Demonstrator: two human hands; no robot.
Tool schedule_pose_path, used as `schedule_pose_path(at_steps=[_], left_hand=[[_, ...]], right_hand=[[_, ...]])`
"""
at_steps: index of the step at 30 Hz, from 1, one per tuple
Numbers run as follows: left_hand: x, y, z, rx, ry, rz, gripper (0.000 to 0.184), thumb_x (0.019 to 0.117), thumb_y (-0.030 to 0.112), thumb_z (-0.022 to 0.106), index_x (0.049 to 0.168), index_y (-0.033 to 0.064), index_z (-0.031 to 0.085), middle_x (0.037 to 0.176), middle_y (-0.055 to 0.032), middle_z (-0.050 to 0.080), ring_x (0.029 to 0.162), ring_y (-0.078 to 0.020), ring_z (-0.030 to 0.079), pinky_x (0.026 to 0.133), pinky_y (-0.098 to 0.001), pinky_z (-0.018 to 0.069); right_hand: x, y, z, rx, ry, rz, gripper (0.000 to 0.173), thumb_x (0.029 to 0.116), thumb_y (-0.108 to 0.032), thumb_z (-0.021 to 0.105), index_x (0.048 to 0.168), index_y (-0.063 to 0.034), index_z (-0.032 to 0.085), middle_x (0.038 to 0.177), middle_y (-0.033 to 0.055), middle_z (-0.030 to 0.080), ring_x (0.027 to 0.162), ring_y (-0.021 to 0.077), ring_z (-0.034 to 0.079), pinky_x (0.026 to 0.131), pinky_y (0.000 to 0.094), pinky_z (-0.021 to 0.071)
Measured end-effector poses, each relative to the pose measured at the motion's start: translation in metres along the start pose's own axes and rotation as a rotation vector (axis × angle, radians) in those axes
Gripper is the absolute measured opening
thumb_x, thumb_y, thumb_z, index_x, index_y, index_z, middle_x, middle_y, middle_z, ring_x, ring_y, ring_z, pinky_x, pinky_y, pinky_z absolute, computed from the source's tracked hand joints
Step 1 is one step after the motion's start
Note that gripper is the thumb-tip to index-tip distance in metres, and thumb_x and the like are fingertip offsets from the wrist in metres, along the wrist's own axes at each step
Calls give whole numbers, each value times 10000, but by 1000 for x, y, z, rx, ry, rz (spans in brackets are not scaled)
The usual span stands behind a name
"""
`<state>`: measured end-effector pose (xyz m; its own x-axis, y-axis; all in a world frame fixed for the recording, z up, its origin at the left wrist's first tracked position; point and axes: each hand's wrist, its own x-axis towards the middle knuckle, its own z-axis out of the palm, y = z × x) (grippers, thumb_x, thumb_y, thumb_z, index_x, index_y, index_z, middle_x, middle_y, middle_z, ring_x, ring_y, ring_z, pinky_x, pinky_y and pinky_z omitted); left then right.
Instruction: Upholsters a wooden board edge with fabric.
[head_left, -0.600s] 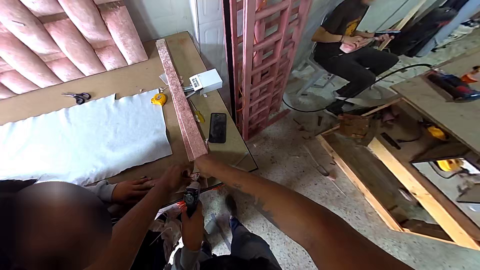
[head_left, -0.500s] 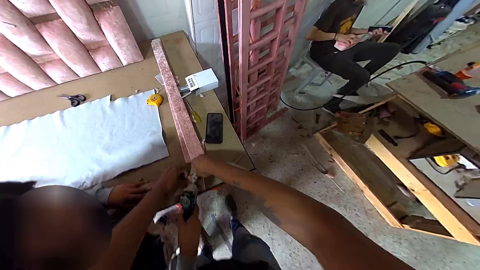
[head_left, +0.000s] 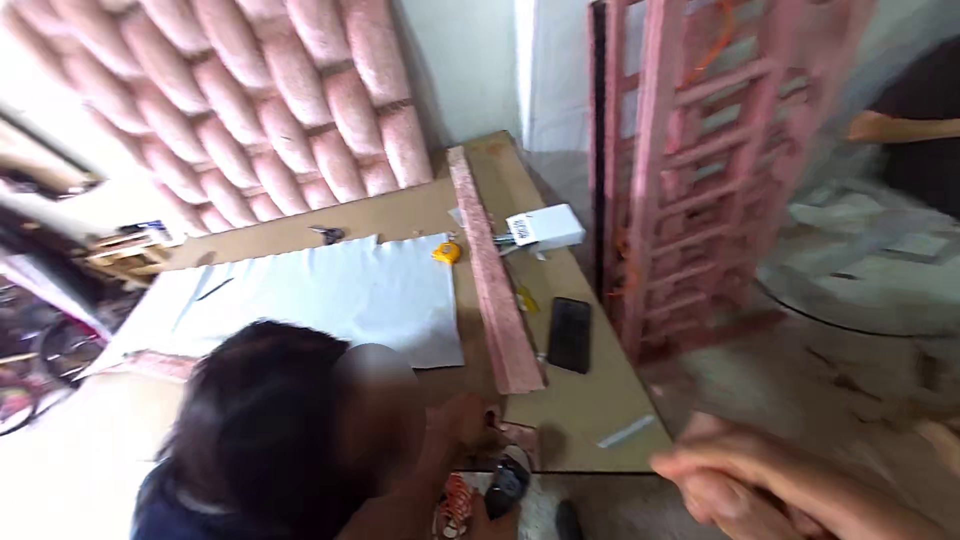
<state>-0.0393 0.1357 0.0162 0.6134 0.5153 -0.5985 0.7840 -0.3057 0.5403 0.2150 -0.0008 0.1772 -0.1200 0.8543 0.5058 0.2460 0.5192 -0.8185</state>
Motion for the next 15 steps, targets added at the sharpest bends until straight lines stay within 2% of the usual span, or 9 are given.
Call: schedule_pose_path(at_steps=[1,4,7,9,10,12,13,15], left_hand=[[3,-3,1,-30,-22,-63,390,992,282,662,1211,-41,661,1251,-260,649,1213,-410,602,1087,-584,422],[11,-25,11,-57,24,-35,397,952,318,693,1150,-26,686,1159,-245,681,1122,-407,640,1025,-604,466],[3,-14,6,-85,16,-58,395,950,296,695,1151,-42,667,1137,-244,674,1083,-386,642,999,-581,477],[-3,-6,3,-65,-8,-78,405,972,300,674,1195,-38,656,1175,-233,670,1112,-367,639,1020,-555,469],[1,-13,8,-45,3,-57,395,973,312,674,1183,-22,664,1159,-219,679,1098,-357,649,1010,-557,479],[29,-52,33,-1,84,26,367,924,377,708,1088,49,705,1038,-153,716,985,-314,690,913,-566,550],[40,-64,39,-2,86,38,369,911,386,722,1079,58,711,1030,-145,720,980,-319,690,911,-583,546],[43,-63,35,6,46,2,405,892,395,719,1113,56,695,1096,-148,712,1054,-335,673,977,-600,502]], right_hand=[[1,-2,7,45,-18,-11,231,1068,-262,569,1070,-85,717,856,20,691,771,18,650,700,199,555],[6,-11,22,127,-32,-49,246,1068,-246,560,1042,-49,704,879,46,689,791,36,652,714,212,551],[12,-19,29,163,-36,-73,243,1065,-250,566,1027,-54,705,875,41,692,796,39,653,722,215,549],[12,-20,31,176,-40,-78,237,1064,-245,568,1021,-54,703,867,37,689,787,35,648,716,209,544],[12,-19,31,182,-43,-77,237,1064,-245,570,1021,-53,702,869,36,688,785,36,648,712,209,545],[8,-15,33,206,-41,-70,254,1056,-247,576,1014,-35,710,857,50,684,766,58,646,687,227,544],[6,-13,34,221,-42,-67,265,1052,-246,576,1012,-21,711,848,62,680,752,73,640,676,242,539],[3,-9,40,252,-51,-54,292,1049,-247,576,1003,9,709,825,87,674,727,97,630,666,270,530]])
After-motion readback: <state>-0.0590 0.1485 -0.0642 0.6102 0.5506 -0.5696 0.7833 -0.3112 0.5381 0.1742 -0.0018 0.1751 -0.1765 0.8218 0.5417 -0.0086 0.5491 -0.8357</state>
